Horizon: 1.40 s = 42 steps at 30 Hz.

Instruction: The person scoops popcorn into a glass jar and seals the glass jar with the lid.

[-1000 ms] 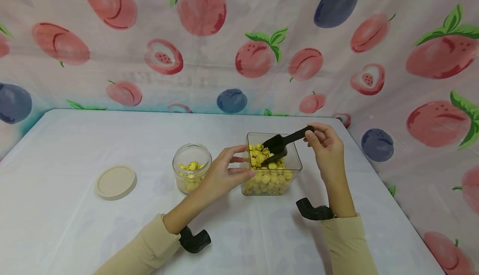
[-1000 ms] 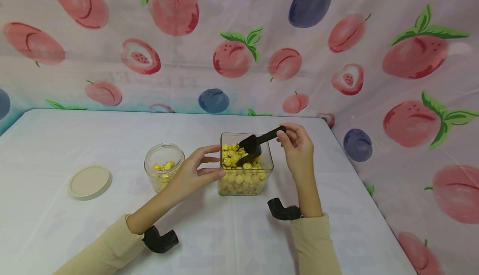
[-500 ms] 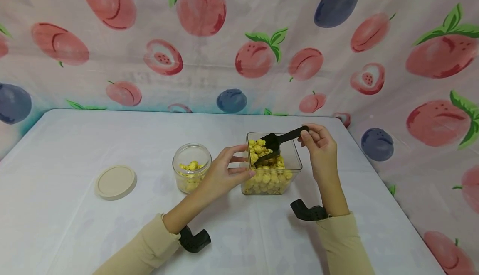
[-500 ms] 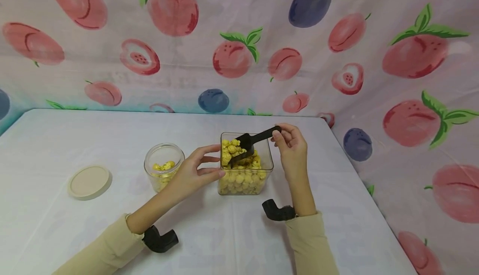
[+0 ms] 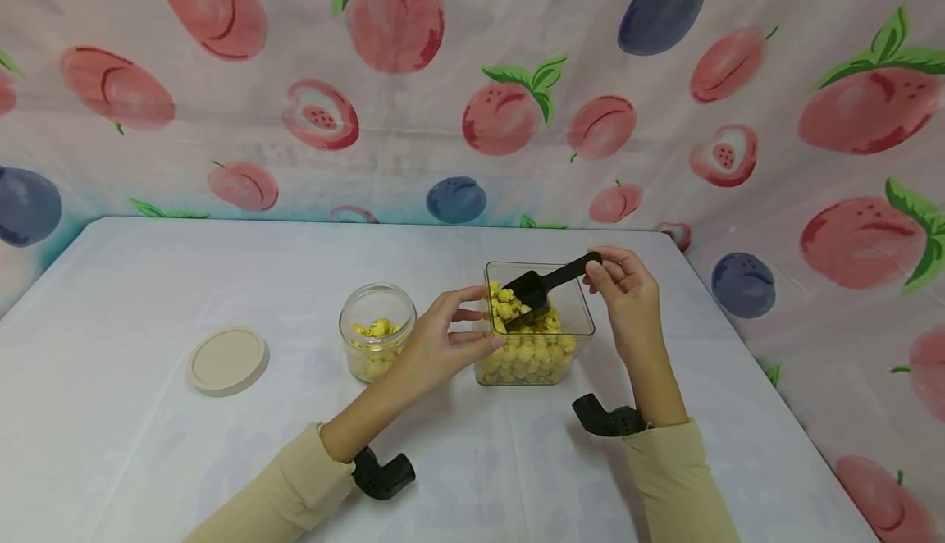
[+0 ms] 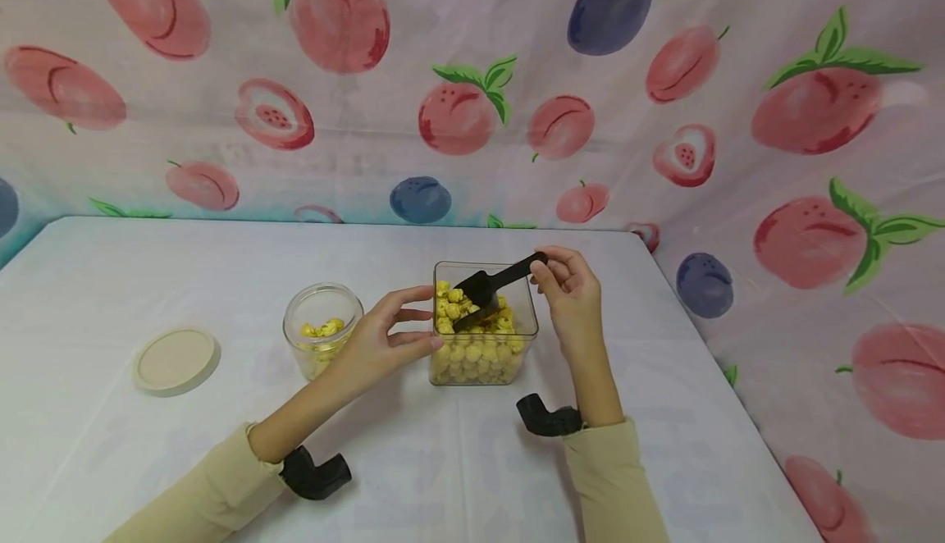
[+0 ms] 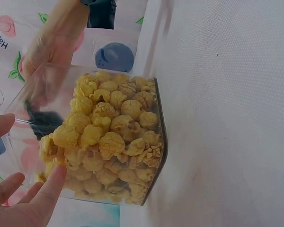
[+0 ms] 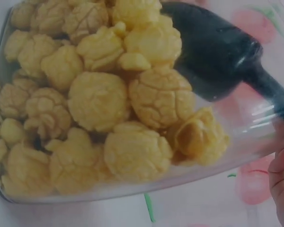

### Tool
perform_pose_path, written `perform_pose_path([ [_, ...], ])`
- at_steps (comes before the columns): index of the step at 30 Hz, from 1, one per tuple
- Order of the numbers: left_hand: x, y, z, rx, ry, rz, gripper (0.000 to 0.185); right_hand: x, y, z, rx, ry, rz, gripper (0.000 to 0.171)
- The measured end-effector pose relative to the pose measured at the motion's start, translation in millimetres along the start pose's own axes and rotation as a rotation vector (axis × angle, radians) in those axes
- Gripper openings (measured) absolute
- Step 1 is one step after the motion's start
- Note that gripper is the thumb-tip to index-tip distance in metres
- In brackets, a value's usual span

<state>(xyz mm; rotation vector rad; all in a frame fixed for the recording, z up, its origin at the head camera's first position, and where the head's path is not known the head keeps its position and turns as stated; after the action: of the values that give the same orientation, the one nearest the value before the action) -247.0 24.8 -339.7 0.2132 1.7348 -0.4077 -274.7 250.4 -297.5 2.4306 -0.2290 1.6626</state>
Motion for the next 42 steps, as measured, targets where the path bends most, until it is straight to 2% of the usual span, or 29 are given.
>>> perform_pose_path([
  [6, 1.3, -0.5, 0.7, 0.001, -0.011, 0.007, 0.064, 4.1, 7.2, 6.0, -0.010, -0.053, 0.317, 0.021],
  [9, 1.6, -0.9, 1.1, 0.000, -0.010, 0.008, 0.065, 4.8, 15.0, 9.2, 0.005, -0.091, 0.390, 0.024],
  [12, 0.7, -0.6, 1.1, 0.001, -0.001, 0.011, 0.064, 2.1, 18.4, 9.8, 0.014, -0.089, 0.340, 0.024],
  [17, 0.6, -0.3, 1.3, 0.001, 0.004, 0.009, 0.064, -3.0, 13.3, 7.3, -0.005, -0.046, 0.196, 0.022],
  [26, -0.6, 0.3, 1.1, 0.005, 0.000, 0.002, 0.062, -19.6, -1.5, 0.7, -0.036, 0.091, 0.002, 0.013],
  [35, -1.7, 0.6, 1.0, 0.011, -0.001, 0.001, 0.062, -16.5, -9.7, -2.3, -0.052, 0.090, -0.126, 0.015],
  [42, -1.9, 0.2, 1.0, 0.006, -0.003, -0.002, 0.062, -12.8, -13.7, -4.1, -0.062, 0.056, -0.137, 0.014],
])
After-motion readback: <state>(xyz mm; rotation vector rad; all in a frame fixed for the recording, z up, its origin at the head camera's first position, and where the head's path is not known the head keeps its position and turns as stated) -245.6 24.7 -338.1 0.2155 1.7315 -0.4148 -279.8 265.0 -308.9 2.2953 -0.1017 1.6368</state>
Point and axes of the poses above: each hand's wrist, its own z-axis away from the middle knuckle, its own y-axis out of the palm, x = y × z, the point moved 8 cm from there along -z, towards the middle knuckle, and after that the axes turned 1 degree about -y, right-handed, at the moved point
